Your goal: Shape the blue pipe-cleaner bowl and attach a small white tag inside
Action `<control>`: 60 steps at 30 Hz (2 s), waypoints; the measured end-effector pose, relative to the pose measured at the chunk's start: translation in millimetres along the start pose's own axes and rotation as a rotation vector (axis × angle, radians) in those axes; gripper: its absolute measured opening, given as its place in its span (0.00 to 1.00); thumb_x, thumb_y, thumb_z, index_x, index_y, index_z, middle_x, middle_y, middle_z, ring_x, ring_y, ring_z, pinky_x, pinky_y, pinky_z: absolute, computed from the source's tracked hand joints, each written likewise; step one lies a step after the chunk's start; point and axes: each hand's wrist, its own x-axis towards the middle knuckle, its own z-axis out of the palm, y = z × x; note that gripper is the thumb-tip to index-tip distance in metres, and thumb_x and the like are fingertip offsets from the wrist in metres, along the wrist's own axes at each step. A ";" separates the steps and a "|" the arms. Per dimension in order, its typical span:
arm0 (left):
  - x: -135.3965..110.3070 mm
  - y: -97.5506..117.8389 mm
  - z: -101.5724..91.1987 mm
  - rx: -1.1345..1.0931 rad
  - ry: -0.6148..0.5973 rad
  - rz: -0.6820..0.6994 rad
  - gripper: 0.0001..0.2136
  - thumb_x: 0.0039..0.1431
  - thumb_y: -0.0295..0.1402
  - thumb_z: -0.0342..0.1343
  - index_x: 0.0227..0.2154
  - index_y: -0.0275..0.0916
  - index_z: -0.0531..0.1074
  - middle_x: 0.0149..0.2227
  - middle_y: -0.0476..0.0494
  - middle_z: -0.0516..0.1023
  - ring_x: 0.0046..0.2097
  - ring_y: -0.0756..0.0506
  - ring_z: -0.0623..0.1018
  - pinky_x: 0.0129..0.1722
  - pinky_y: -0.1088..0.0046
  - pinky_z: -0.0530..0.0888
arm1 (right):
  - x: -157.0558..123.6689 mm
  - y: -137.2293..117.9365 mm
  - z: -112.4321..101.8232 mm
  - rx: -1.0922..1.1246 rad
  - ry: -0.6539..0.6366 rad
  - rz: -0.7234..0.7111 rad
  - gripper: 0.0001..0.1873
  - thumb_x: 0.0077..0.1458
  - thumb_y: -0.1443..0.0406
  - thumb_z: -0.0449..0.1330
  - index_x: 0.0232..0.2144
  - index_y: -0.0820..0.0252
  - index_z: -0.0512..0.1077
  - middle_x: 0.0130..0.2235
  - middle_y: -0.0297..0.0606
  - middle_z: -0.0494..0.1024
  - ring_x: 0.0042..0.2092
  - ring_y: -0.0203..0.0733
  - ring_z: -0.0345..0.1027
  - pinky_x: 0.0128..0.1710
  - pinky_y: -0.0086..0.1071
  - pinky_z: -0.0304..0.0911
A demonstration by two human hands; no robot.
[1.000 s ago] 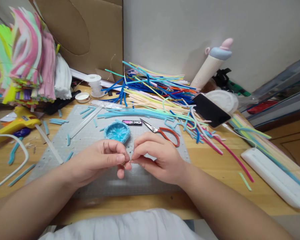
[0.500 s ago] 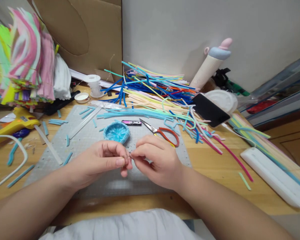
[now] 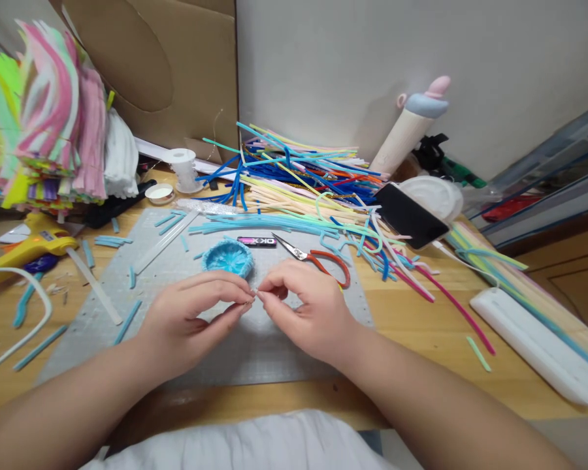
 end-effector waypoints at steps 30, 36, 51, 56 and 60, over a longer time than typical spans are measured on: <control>-2.8 -6.7 -8.8 0.324 0.087 0.180 0.07 0.58 0.22 0.54 0.38 0.37 0.71 0.39 0.42 0.79 0.40 0.47 0.78 0.40 0.71 0.75 | -2.0 3.5 6.8 0.887 -0.231 0.431 0.15 0.54 0.68 0.61 0.43 0.58 0.63 0.35 0.34 0.73 0.33 0.34 0.71 0.34 0.31 0.67; -2.9 -7.9 -11.3 0.373 0.144 0.168 0.09 0.55 0.20 0.57 0.38 0.37 0.72 0.39 0.43 0.79 0.40 0.47 0.78 0.41 0.71 0.75 | -5.8 -8.2 6.8 0.199 -0.039 0.271 0.10 0.53 0.73 0.58 0.39 0.57 0.66 0.33 0.34 0.71 0.34 0.35 0.66 0.33 0.30 0.64; -3.0 -8.8 -8.7 0.371 0.103 0.153 0.09 0.56 0.21 0.55 0.38 0.38 0.71 0.39 0.43 0.79 0.40 0.48 0.78 0.42 0.72 0.75 | -11.1 -23.7 -1.1 0.472 -0.199 0.259 0.10 0.61 0.69 0.50 0.42 0.57 0.69 0.34 0.38 0.77 0.32 0.37 0.74 0.25 0.28 0.70; -1.2 -8.7 -7.8 0.305 0.061 0.137 0.06 0.57 0.24 0.54 0.37 0.38 0.71 0.38 0.42 0.79 0.39 0.47 0.79 0.40 0.72 0.76 | -7.8 -24.9 -1.9 0.806 -0.253 0.273 0.13 0.61 0.72 0.50 0.45 0.57 0.69 0.42 0.41 0.79 0.42 0.42 0.77 0.34 0.32 0.74; -2.8 -7.5 -4.1 0.280 0.058 0.130 0.06 0.58 0.23 0.53 0.36 0.38 0.71 0.37 0.42 0.79 0.39 0.47 0.79 0.40 0.72 0.76 | -10.1 -21.7 -0.3 0.258 -0.256 -0.064 0.14 0.59 0.75 0.52 0.45 0.58 0.70 0.41 0.41 0.80 0.43 0.38 0.75 0.43 0.32 0.72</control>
